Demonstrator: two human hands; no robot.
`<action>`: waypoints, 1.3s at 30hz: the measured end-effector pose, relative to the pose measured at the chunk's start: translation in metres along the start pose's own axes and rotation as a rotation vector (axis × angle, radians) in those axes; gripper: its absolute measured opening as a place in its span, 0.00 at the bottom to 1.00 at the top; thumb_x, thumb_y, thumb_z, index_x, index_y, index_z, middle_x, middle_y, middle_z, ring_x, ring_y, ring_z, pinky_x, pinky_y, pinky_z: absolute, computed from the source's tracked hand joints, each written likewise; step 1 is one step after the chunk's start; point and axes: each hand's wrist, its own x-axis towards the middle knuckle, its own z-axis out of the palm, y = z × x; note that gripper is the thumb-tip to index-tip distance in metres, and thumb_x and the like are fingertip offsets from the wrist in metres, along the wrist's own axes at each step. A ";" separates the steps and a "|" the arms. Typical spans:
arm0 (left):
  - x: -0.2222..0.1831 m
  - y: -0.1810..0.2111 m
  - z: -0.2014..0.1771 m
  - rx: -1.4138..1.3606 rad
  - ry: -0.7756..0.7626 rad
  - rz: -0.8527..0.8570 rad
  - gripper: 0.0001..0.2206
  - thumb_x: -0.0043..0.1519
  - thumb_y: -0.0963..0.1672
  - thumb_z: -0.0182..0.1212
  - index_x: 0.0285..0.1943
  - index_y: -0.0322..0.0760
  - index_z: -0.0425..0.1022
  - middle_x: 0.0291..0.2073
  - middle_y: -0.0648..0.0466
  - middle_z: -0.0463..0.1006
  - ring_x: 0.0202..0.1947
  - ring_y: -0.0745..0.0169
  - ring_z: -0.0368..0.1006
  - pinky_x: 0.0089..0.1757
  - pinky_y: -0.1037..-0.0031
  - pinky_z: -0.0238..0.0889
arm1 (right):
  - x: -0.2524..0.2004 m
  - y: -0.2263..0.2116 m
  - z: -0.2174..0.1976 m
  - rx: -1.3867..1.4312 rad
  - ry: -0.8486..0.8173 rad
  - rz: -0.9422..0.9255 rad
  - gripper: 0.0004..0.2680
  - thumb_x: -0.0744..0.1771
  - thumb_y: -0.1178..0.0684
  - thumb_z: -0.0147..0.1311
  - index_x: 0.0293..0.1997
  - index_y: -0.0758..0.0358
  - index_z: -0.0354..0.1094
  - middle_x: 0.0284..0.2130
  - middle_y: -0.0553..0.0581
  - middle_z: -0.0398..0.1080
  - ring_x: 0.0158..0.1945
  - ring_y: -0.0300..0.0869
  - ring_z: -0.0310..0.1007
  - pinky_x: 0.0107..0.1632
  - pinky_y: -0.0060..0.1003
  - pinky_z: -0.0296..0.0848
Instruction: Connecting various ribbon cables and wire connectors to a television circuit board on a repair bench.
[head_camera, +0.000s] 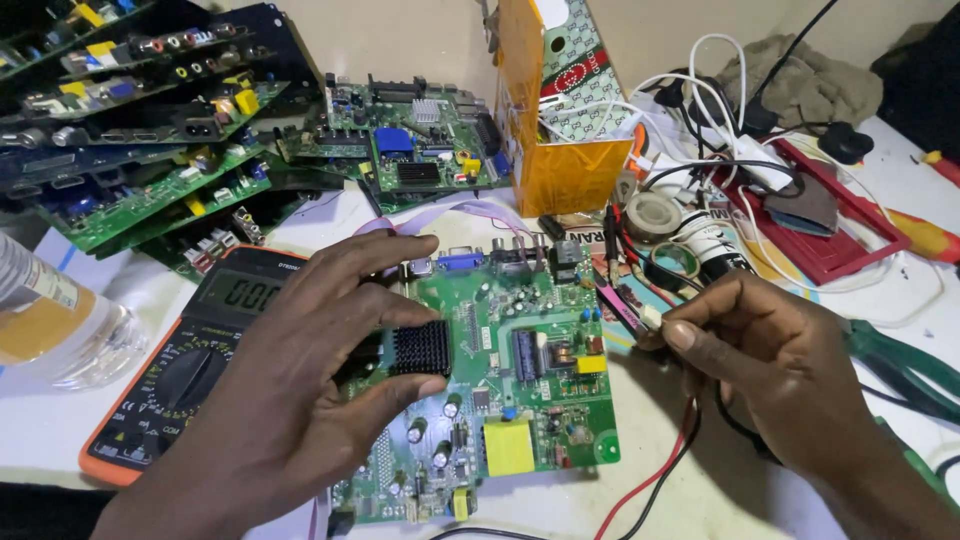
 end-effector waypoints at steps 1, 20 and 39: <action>-0.001 0.003 -0.001 -0.034 0.005 -0.019 0.14 0.61 0.50 0.63 0.53 0.47 0.75 0.71 0.52 0.68 0.74 0.40 0.61 0.61 0.41 0.57 | 0.000 0.001 0.000 0.034 -0.018 -0.004 0.03 0.64 0.64 0.61 0.36 0.74 0.73 0.24 0.67 0.78 0.16 0.44 0.64 0.18 0.35 0.64; -0.002 0.024 -0.006 -0.097 0.025 -0.034 0.13 0.61 0.49 0.61 0.53 0.44 0.77 0.72 0.50 0.64 0.76 0.39 0.54 0.68 0.39 0.55 | -0.002 0.002 0.001 0.036 -0.018 -0.029 0.03 0.64 0.64 0.61 0.36 0.75 0.72 0.24 0.65 0.75 0.20 0.44 0.66 0.21 0.36 0.68; -0.004 0.025 -0.004 -0.173 0.006 -0.088 0.16 0.62 0.48 0.61 0.58 0.44 0.76 0.73 0.52 0.61 0.78 0.39 0.50 0.72 0.34 0.42 | -0.003 -0.001 0.003 0.018 -0.033 -0.054 0.04 0.64 0.63 0.61 0.36 0.74 0.73 0.25 0.65 0.77 0.21 0.43 0.68 0.22 0.36 0.69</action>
